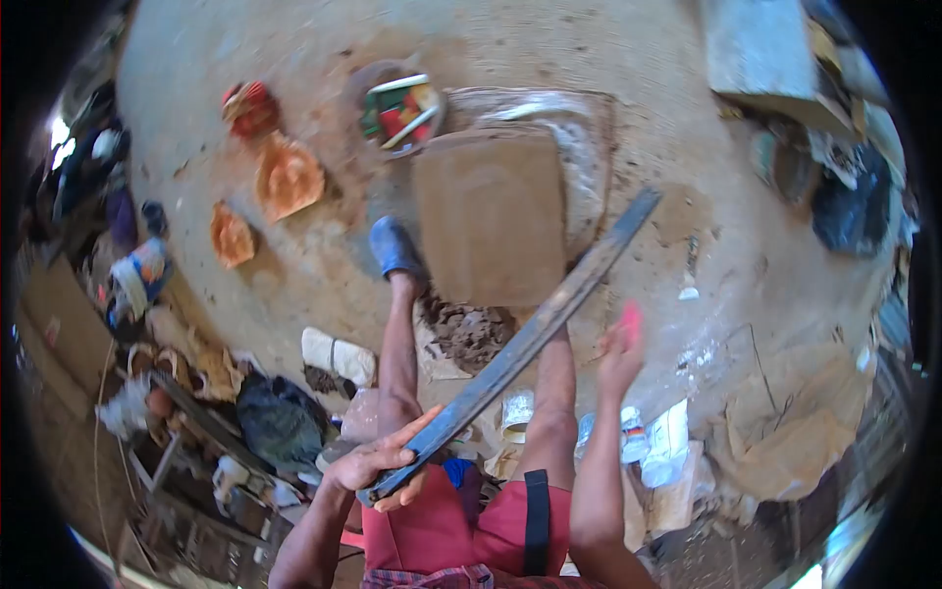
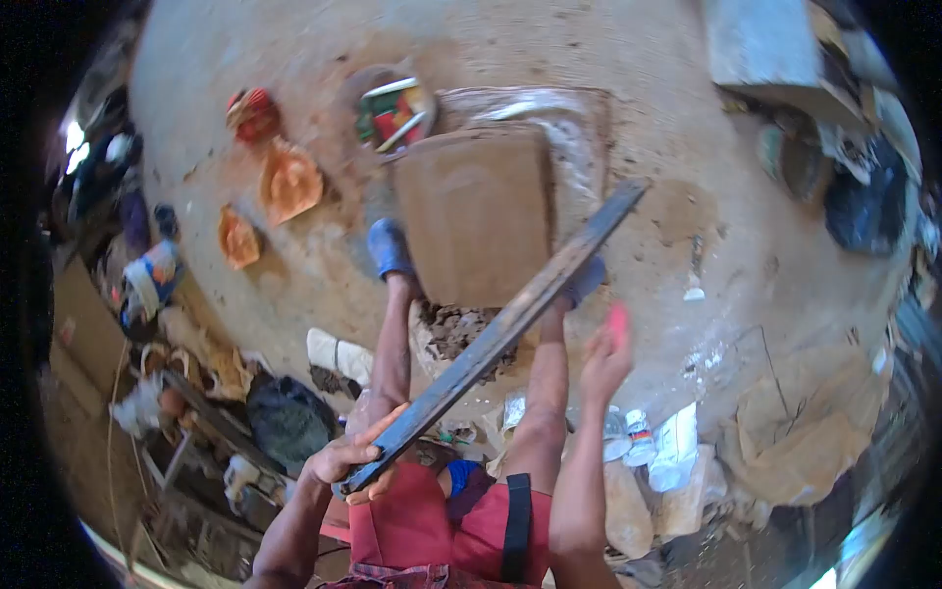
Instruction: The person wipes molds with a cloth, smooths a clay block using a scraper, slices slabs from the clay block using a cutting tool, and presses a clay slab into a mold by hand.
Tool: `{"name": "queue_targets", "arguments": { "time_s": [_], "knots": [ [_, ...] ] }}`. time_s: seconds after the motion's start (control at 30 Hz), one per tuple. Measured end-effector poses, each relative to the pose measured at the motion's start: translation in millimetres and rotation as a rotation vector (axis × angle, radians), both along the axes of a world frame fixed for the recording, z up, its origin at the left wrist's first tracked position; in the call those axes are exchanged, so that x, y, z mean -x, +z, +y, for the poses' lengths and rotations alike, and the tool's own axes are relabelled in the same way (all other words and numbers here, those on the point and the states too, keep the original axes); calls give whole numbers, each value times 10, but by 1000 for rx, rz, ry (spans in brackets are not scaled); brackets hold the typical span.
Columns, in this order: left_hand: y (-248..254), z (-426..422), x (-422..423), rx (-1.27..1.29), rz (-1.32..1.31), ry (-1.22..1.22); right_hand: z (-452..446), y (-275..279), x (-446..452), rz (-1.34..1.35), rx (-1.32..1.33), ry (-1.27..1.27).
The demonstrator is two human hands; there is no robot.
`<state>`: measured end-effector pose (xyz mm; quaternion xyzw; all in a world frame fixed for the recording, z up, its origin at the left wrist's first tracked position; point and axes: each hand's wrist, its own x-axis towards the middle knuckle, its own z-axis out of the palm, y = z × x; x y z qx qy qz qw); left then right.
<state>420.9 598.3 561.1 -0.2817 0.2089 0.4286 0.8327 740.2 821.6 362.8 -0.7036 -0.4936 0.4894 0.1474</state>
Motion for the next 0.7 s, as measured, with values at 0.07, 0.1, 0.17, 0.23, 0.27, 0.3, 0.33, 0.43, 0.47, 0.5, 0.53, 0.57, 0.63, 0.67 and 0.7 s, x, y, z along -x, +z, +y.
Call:
{"name": "queue_targets", "arguments": {
  "time_s": [0.07, 0.1, 0.17, 0.23, 0.27, 0.3, 0.33, 0.43, 0.47, 0.5, 0.53, 0.57, 0.63, 0.67, 0.7],
  "knots": [
    [26, -28, 26, -23, -7, 45, -744, -108, 179, -148, 422, 109],
    [-17, -45, 12, -66, 4, 52, -962, -91, 327, -97, 543, 72],
    [-15, -35, 33, -92, -25, 105, -1230, -49, 490, -43, 664, 48],
    [15, -18, 79, -96, -20, 134, -1434, 5, 580, -171, 688, 102],
    [-74, -149, -18, -139, -69, 204, -1467, 13, 642, -211, 695, 124],
    [-162, -274, -112, -181, -122, 278, -1502, 18, 699, -251, 703, 145],
    [-135, -263, -70, -180, -117, 296, -1441, 24, 843, -198, 758, 218],
    [-24, -308, 30, -157, -201, 542, -1486, -46, 1476, -107, 818, 506],
    [-46, -347, 66, -234, -145, 545, -1474, 8, 1741, -61, 823, 595],
    [-62, -386, 112, -315, -91, 544, -1461, 49, 2016, -17, 824, 682],
    [-73, -429, 148, -316, -92, 533, -1467, 40, 2321, -41, 803, 703],
    [-82, -480, 176, -323, -88, 544, -1495, -47, 2564, -45, 796, 715],
    [-116, -539, 199, -345, -57, 569, -1516, -244, 2868, 68, 621, 781],
    [-138, -551, 197, -359, -48, 580, -1549, -372, 2893, 50, 607, 779],
    [-136, -571, 172, -370, -65, 584, -1592, -481, 2908, -29, 355, 875]
  ]
}}
